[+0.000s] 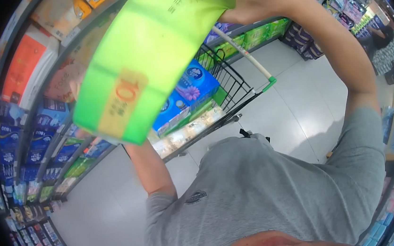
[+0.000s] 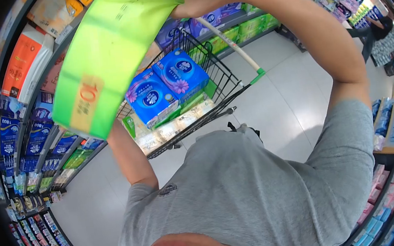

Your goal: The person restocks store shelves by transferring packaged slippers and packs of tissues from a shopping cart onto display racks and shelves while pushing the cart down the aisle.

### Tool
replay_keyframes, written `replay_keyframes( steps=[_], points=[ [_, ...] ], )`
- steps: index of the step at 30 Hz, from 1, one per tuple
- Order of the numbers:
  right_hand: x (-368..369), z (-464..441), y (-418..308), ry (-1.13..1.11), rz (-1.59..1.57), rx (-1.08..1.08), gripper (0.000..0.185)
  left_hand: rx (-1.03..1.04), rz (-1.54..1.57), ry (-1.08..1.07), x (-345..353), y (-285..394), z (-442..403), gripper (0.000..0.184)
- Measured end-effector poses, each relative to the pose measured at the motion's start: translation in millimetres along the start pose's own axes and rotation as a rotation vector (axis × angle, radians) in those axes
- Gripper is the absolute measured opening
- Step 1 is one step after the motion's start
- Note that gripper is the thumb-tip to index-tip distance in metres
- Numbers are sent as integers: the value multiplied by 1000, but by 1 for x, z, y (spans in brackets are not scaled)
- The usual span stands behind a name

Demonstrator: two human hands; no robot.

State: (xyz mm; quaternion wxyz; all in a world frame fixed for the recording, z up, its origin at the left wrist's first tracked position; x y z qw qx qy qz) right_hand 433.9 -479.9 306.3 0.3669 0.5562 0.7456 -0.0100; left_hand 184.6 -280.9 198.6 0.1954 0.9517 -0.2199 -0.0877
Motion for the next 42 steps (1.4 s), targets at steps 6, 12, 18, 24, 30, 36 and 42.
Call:
replay_keyframes(
  steps=[6,12,18,24,30,36,42],
  points=[
    [-39,12,-12,91,317,-332,47,-799,1038,-119,85,-47,50,81],
    [-88,69,-34,-12,576,-362,32,-1206,1462,-238,155,-70,117,78],
    [-110,184,-21,371,-41,827,69,-1129,1428,-117,218,-65,106,72],
    [-90,292,-46,1118,-1103,1152,56,-1060,1342,-236,264,-71,97,67],
    [-93,350,-73,1413,-878,1271,66,-1137,1135,-397,291,-81,119,72],
    [-118,392,-50,1190,-698,1610,57,-1086,984,-738,338,-66,114,92],
    [-159,394,20,1133,-557,1472,57,-1204,1137,-950,418,-113,134,111]
  ],
)
Point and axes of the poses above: each hand's wrist, its own z-axis away from the middle knuckle, its own x-axis out of the palm, y = z × x, the point moved 4 cm from there along -z, towards the middle knuckle, and after that the axes turned 5 degrees about -x, right-handed, at the moved point
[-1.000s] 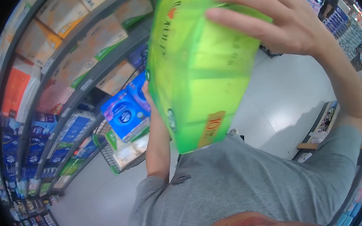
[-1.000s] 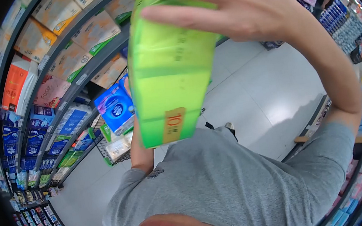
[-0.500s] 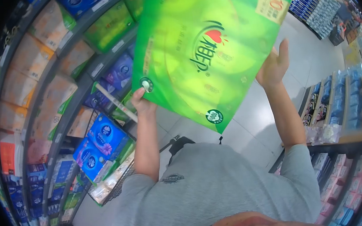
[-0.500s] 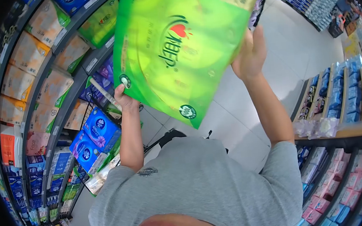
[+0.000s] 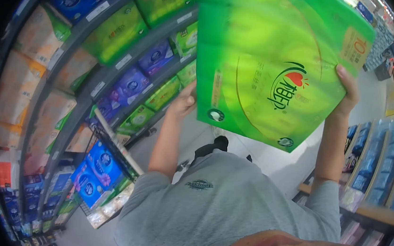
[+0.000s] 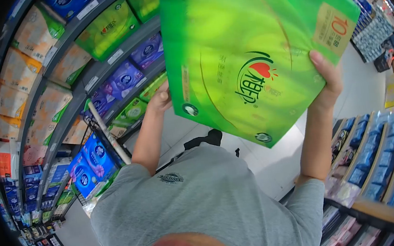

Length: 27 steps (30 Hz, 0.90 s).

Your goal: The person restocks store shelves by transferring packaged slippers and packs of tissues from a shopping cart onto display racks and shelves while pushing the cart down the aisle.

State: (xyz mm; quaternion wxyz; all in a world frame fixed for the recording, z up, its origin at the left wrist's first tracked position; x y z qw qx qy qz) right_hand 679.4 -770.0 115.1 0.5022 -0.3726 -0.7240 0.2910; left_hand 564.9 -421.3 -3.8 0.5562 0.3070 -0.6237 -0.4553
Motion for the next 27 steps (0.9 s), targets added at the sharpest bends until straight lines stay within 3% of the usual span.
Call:
replay_keyframes(
  steps=[2,4,6,7,8,11,12,15,16,18,19,20,22,23,25,27],
  points=[
    [42,-18,-19,-107,77,-55,59,86,-12,-61,-3,14,-25,107],
    [74,-49,-23,-220,140,-111,62,182,-29,15,-2,38,-61,99],
    [107,-72,-24,-438,306,-299,68,290,5,146,-13,56,-82,87],
    [120,-81,-24,-494,361,-342,71,402,134,224,-11,62,-88,73],
    [128,-90,-25,-547,417,-383,74,394,130,228,-7,72,-93,73],
    [136,-141,-8,-767,489,-581,102,716,222,281,-25,108,-88,67],
    [138,-158,-8,-841,426,-586,102,775,199,313,-40,118,-84,66],
    [124,-191,19,-581,170,-637,79,932,248,196,-60,147,-72,64],
    [92,-215,49,-527,44,-526,99,980,230,161,-61,157,-71,62],
    [36,-227,151,-338,-289,-194,73,1008,153,232,-76,166,-59,60],
    [30,-215,201,-476,-60,-151,73,1011,181,244,-80,171,-56,61],
    [44,-200,237,-556,482,-135,86,1023,206,255,-80,175,-56,62],
    [95,-146,266,-814,64,-56,112,1043,148,242,-66,189,-68,64],
    [125,-144,271,-873,-67,2,104,1041,121,155,-64,192,-79,64],
    [152,-166,289,-955,-212,63,96,1088,104,221,-78,185,-78,63],
    [172,-204,317,-904,-567,332,77,1152,-21,345,-88,186,-86,62]
  ],
)
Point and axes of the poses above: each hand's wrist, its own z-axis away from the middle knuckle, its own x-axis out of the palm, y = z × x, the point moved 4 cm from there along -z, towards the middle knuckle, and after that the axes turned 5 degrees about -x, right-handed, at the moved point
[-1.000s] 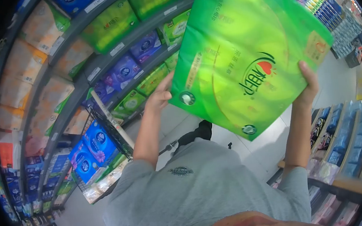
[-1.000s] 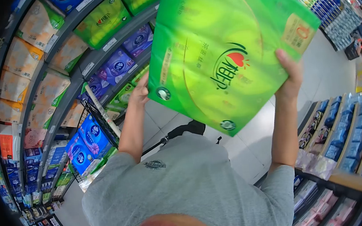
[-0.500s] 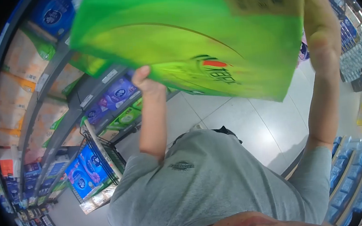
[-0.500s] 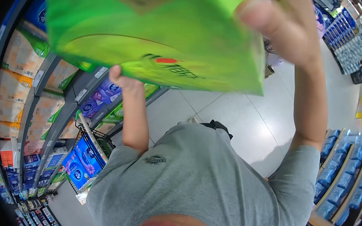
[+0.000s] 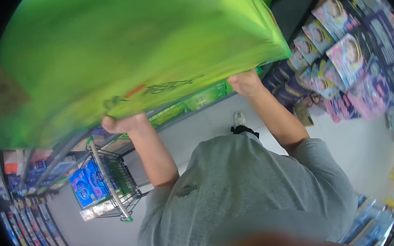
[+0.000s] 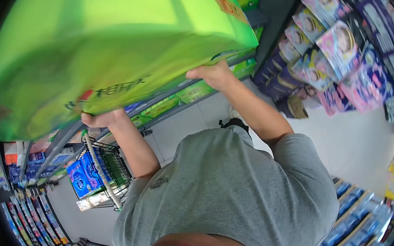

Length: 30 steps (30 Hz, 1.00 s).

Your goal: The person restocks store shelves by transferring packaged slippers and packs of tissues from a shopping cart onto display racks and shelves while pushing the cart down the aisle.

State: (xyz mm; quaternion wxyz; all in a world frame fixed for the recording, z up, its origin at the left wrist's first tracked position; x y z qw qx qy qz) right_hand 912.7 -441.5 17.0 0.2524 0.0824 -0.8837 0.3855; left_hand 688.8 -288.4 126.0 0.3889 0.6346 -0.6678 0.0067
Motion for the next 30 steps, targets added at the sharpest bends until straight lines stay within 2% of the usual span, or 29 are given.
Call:
replay_keyframes(
  steps=[1,3,4,5,7,8,10,11,12,13,14,15,17,18,19,21,25,27,29,30],
  points=[
    [-12,-18,2,6,-141,29,71,62,-137,12,-10,-3,0,59],
    [-25,-44,-10,77,-413,-37,58,58,-327,-77,1,-8,-1,59],
    [-40,-53,-7,104,-403,-7,59,59,-384,-72,-7,-7,7,59],
    [-54,-61,-6,112,-418,21,59,-22,-293,28,-26,2,20,64],
    [-81,-70,-8,104,-375,76,60,-37,-312,161,3,13,15,75],
    [-90,-73,-11,113,-329,95,59,-38,-327,194,-7,18,27,75],
    [-107,-69,-3,90,-251,159,62,3,-299,584,-54,36,76,80],
    [-115,-68,2,54,-241,169,64,55,-448,1116,-73,23,104,54],
    [-120,-67,5,47,-150,198,69,-67,-213,851,-105,16,136,51],
    [-125,-64,7,39,-57,223,73,-201,-455,798,-115,5,157,49],
    [-137,-58,16,66,77,265,78,-250,-509,991,-109,-10,159,51],
    [-142,-57,18,70,68,276,78,-289,-518,1038,-111,-14,166,51],
    [-144,-55,20,57,98,301,80,-379,-539,1061,-116,-12,168,51],
    [-157,-44,28,92,5,422,78,-421,-560,1050,-117,-6,164,51],
    [-157,-46,28,84,7,440,78,-470,-584,1034,-119,-1,159,51],
    [-160,-47,23,231,-64,294,73,-608,-650,980,-130,1,150,52],
    [-176,-46,36,281,-9,300,68,-961,-848,704,-152,-19,108,54],
    [-168,-57,28,272,44,179,66,-1076,-971,528,-163,-25,78,56],
    [-170,-59,26,227,44,164,61,-1124,-1109,392,-176,-24,50,57],
    [-173,-60,22,141,390,173,59,-1124,-1179,346,-184,-23,39,57]
  ],
)
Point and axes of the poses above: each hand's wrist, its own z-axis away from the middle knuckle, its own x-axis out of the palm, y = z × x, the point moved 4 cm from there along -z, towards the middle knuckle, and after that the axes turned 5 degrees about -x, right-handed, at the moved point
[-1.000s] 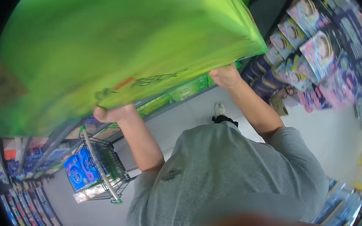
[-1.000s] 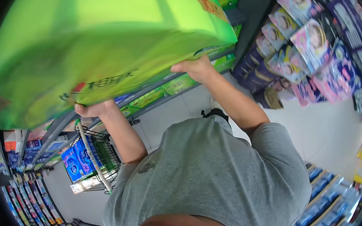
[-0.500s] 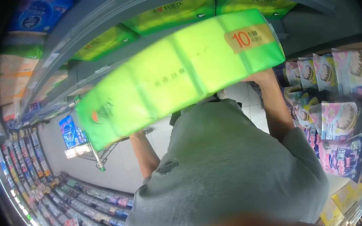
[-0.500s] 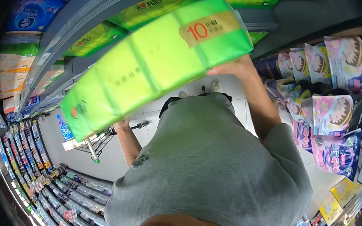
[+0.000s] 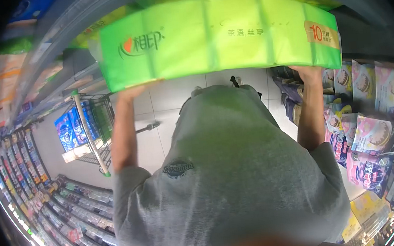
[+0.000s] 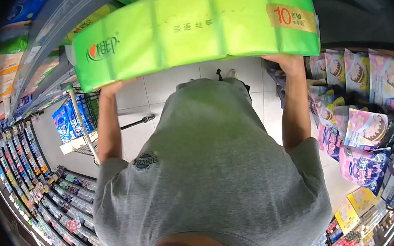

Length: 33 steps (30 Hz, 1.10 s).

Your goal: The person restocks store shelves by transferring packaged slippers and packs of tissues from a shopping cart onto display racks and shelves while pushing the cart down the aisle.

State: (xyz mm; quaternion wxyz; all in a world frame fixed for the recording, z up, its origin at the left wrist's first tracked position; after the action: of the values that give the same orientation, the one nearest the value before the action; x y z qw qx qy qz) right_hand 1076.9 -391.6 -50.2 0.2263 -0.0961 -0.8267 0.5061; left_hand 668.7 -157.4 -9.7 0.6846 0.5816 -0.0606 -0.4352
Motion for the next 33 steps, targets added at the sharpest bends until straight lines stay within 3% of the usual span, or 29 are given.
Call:
replay_keyframes(
  steps=[1,4,6,8,9,11,13,19,24,28,33],
  points=[
    [-1,-5,-4,-56,348,-36,57,32,-63,34,-11,5,-9,56],
    [-1,-25,-6,-182,722,-38,44,161,-264,181,-47,27,-32,54],
    [-3,-44,-2,-143,780,1,40,238,-416,219,-58,35,-52,52],
    [5,-60,3,-87,783,-78,40,287,-577,208,-60,39,-71,51],
    [13,-67,4,-164,765,-85,37,295,-668,184,-57,37,-81,50],
    [24,-81,2,-175,752,50,40,300,-827,139,-52,30,-97,49],
    [3,-85,36,-168,718,55,42,295,-950,111,-47,24,-106,48],
    [16,-95,43,-192,677,90,44,287,-1124,105,-40,5,-110,46],
    [33,-98,29,-182,640,147,43,270,-1109,125,-40,-2,-109,44],
    [34,-107,37,-211,562,90,43,162,-929,96,-38,4,-113,37],
    [37,-126,48,-142,362,102,43,231,-844,154,-38,14,-117,39]
  ],
)
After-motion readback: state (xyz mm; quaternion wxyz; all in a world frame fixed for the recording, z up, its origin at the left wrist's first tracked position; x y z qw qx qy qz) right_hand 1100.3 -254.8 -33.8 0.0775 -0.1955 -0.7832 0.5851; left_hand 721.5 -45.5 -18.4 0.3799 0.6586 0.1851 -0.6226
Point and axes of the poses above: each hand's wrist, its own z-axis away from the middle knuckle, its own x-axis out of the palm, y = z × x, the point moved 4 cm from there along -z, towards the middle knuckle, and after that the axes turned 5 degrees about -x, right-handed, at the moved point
